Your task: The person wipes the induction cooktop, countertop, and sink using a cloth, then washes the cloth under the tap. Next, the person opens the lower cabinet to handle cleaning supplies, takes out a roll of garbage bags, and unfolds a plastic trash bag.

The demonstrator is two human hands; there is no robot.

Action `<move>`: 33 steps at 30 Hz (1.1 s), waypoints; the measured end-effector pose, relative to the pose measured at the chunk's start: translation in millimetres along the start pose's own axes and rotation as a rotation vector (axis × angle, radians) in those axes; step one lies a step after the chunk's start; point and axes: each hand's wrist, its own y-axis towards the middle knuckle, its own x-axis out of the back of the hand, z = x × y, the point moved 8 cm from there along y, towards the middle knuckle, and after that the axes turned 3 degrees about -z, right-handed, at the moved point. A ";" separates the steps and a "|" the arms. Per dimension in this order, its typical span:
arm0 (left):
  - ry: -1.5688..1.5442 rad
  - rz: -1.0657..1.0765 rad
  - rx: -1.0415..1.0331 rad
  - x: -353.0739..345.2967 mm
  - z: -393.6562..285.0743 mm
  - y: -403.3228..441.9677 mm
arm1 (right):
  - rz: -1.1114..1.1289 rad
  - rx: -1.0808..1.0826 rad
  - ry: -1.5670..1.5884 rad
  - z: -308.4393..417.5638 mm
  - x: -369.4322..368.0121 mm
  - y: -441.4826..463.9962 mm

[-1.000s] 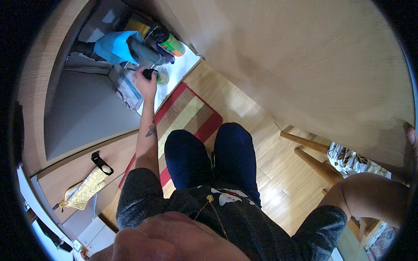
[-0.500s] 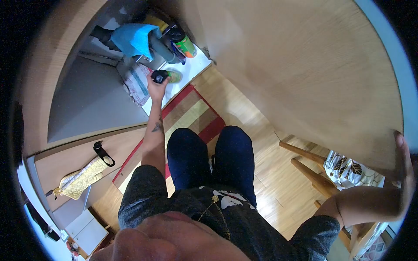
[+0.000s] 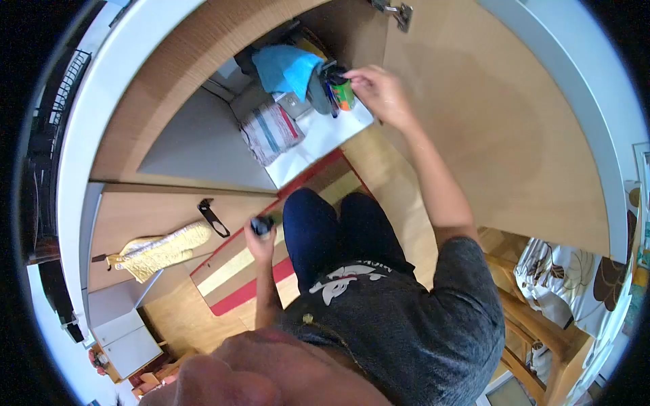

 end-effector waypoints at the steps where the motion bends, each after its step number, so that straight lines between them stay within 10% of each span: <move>1: 0.012 0.015 0.076 5.7 18.9 -18.7 | -0.022 0.018 0.026 -30.6 -25.8 27.7; 7: -0.003 -0.037 0.318 48.3 75.2 -125.2 | -0.015 0.065 -0.557 -157.8 -139.5 148.5; 24: -0.060 -0.041 0.527 46.3 126.0 -161.7 | -0.137 0.233 -0.485 -202.5 -161.8 169.6; 29: 0.011 0.014 0.635 39.4 128.9 -162.7 | 0.095 -0.624 1.119 -207.9 -148.2 155.5; 33: 0.069 0.043 0.635 37.1 122.7 -164.9 | 0.080 -0.552 1.352 -203.6 -138.1 159.2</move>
